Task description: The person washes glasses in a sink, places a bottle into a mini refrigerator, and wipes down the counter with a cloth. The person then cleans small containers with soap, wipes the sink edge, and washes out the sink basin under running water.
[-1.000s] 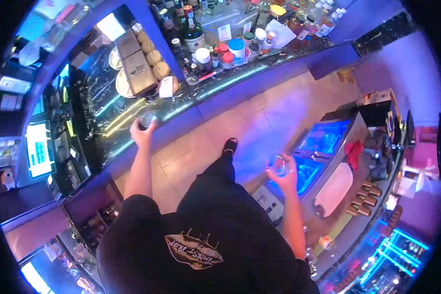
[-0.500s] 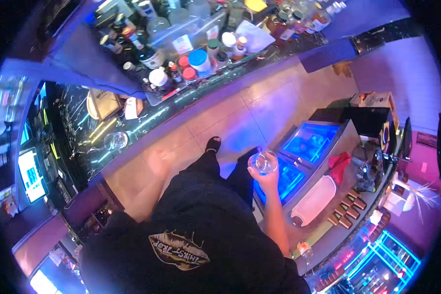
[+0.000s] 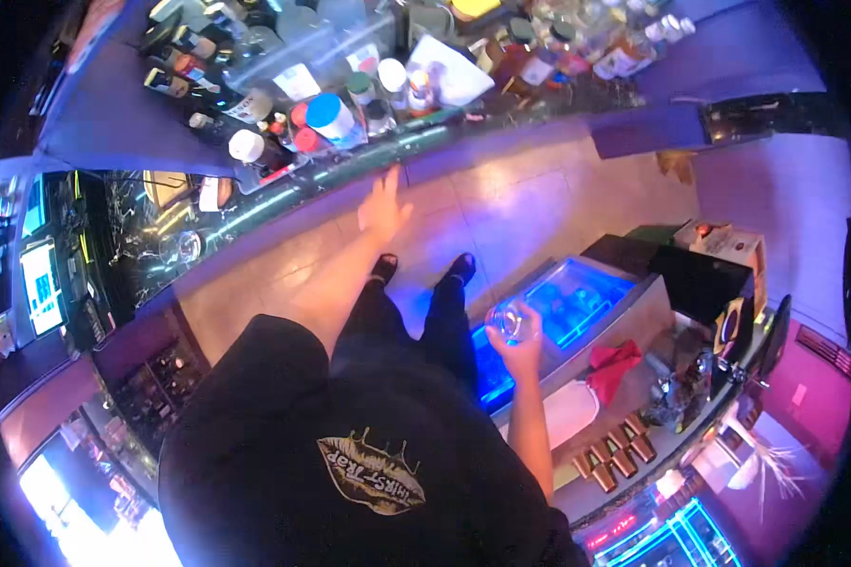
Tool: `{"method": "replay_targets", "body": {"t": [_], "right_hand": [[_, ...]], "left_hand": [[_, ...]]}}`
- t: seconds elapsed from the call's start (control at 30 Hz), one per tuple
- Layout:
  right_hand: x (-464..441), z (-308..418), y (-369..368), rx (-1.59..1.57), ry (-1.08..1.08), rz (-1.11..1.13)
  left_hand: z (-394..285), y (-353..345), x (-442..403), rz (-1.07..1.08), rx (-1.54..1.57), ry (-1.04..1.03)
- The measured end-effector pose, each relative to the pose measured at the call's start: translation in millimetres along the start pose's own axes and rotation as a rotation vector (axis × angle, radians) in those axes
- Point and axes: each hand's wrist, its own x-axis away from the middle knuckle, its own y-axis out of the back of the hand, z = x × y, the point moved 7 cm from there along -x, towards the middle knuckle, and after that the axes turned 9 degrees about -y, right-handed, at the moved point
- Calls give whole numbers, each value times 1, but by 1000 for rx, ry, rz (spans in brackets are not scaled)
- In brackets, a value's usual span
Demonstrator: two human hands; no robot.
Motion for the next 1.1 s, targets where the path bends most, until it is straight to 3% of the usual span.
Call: {"method": "replay_targets", "body": {"t": [0.13, 0.27, 0.33, 0.43, 0.5, 0.6, 0.67, 0.77, 0.8, 0.83, 0.87, 0.93, 1.0, 1.07, 1.1], "right_hand": [[-35, -5, 44, 195, 93, -9], [-47, -11, 64, 192, 85, 1], [-48, -5, 70, 227, 194, 29], [-46, -23, 74, 285, 108, 52], [-44, -32, 69, 265, 101, 48], [-35, -43, 63, 264, 120, 25], [-31, -49, 55, 242, 101, -6], [-21, -54, 27, 204, 121, -36], [-16, -58, 15, 195, 109, -45], [-13, -62, 4, 144, 81, -59], [-9, -68, -8, 94, 53, -73], [5, -81, -33, -2, -7, -101], [28, -92, -58, -3, -25, -143], [53, -104, -74, 7, -26, -189], [60, -110, -78, 12, -18, -203]], "left_hand": [[-3, -10, 9, 10, 10, 91], [5, -21, -4, -122, 357, 202], [-4, -13, 1, -185, 441, 155], [-28, -28, 62, -83, 487, 124], [-30, -41, 122, 55, 403, 179], [-7, -49, 199, 197, 16, 12], [1, -29, 226, 438, -6, 161], [58, -54, 220, 925, -113, 174], [52, -47, 200, 720, -35, -89], [70, -57, 176, 687, 39, 19], [47, -40, 141, 643, 205, 99], [71, -71, 45, 218, 501, -127], [49, -56, -28, -78, 749, -73], [33, -54, -75, 131, 607, -4], [8, -38, -73, -26, 629, -5]]}}
